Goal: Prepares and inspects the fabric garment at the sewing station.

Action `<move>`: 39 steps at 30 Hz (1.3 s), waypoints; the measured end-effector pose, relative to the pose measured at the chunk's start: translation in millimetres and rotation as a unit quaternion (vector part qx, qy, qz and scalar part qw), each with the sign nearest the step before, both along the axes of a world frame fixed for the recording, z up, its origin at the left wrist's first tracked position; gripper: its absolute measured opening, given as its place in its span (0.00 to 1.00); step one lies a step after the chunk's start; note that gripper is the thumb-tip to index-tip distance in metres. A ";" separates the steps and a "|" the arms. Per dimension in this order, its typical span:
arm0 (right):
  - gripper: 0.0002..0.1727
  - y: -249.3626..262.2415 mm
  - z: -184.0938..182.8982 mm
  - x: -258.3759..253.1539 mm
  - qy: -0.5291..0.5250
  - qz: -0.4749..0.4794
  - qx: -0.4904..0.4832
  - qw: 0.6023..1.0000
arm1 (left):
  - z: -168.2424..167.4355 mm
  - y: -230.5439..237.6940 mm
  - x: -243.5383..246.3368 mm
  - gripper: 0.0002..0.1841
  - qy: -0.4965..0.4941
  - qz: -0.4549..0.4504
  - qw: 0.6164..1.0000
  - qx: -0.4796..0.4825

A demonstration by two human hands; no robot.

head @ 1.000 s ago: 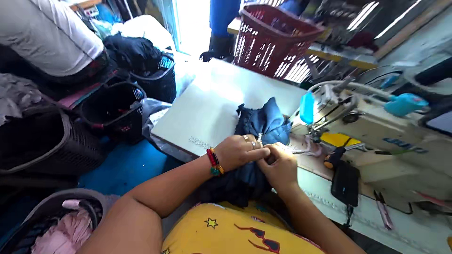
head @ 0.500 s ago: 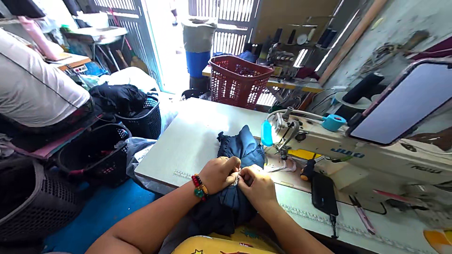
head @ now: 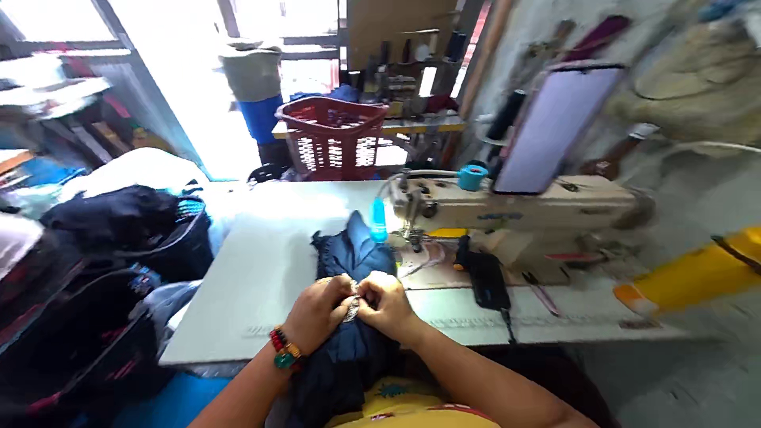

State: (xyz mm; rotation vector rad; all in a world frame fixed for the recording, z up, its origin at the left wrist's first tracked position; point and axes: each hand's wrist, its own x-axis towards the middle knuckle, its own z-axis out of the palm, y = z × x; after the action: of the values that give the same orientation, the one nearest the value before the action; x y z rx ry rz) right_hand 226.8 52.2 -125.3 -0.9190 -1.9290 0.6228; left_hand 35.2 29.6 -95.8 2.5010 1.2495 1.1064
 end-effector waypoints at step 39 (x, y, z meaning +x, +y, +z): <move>0.45 41.5 84.9 126.8 0.044 -0.449 0.223 0.864 | -0.2 2.5 8.6 0.15 -0.034 0.008 0.997 -0.070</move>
State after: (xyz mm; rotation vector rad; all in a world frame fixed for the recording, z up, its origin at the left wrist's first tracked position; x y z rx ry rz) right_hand 353.6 93.7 -40.4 -1.2908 -1.2509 -0.3214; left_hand 43.8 32.1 -96.0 2.3359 1.2836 1.0592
